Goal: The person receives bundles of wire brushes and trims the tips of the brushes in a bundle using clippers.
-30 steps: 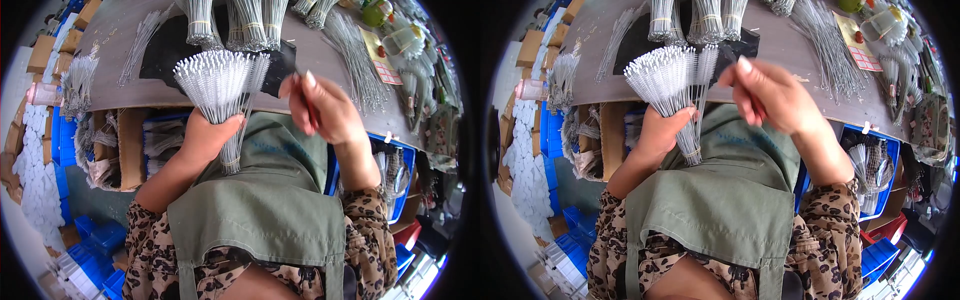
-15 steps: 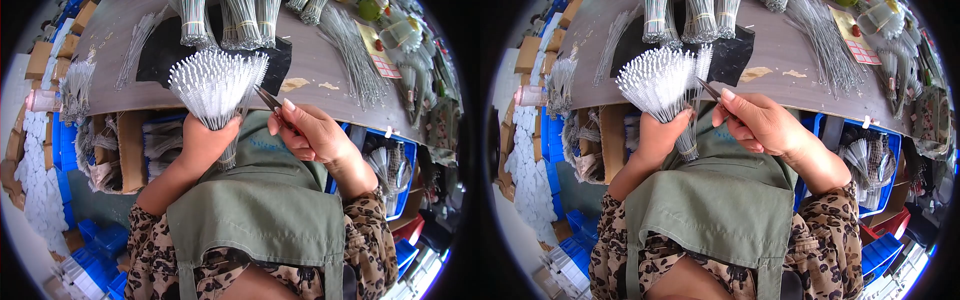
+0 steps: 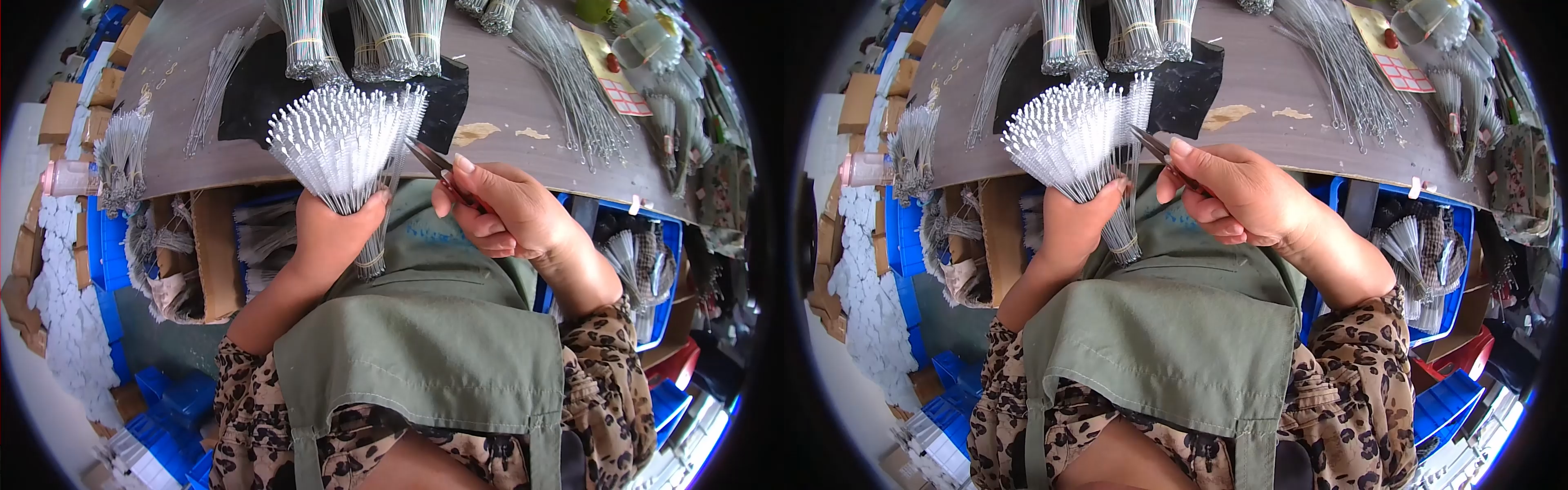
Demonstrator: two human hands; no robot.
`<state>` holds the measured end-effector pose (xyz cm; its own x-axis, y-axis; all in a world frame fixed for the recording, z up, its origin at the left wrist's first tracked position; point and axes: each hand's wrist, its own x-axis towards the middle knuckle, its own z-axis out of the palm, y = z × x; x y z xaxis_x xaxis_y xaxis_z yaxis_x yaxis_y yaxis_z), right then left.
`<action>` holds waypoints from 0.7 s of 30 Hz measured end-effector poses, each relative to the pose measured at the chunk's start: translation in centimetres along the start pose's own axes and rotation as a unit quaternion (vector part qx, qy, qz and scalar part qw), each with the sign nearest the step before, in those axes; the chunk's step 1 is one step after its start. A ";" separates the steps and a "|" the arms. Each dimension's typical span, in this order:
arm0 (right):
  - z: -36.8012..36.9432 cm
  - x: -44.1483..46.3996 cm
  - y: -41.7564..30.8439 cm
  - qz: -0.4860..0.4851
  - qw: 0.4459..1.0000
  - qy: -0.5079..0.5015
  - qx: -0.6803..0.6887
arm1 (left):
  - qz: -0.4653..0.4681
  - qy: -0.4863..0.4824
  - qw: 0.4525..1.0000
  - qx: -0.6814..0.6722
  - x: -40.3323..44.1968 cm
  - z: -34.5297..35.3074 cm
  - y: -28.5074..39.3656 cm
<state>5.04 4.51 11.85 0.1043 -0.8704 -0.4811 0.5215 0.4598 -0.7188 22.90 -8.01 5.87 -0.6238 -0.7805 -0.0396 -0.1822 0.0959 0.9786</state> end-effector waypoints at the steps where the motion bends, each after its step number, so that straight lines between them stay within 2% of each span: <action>1: -0.1 0.0 -0.1 0.004 1.000 -0.003 0.001 | 0.004 0.001 1.000 0.002 0.0 0.0 -0.1; 4: -0.1 0.0 -0.1 0.011 1.000 -0.008 0.003 | -0.014 -0.005 1.000 -0.011 0.0 -0.1 -0.3; 7: -0.2 0.1 0.0 0.012 1.000 -0.008 0.002 | 0.024 -0.028 0.999 0.018 0.0 -0.1 -0.2; 13: 0.2 0.2 0.1 -0.004 1.000 0.023 -0.008 | 0.017 -0.034 0.999 0.012 -0.1 0.0 -0.2; 21: 0.2 0.4 0.0 -0.056 0.984 0.044 -0.163 | -0.035 -0.017 0.999 -0.037 -0.2 0.0 -0.1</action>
<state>5.24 4.11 11.81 -0.0191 -0.9069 -0.4210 0.2254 0.4063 -0.8855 22.98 -7.86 5.79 -0.6376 -0.7619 -0.1137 -0.1709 -0.0041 0.9853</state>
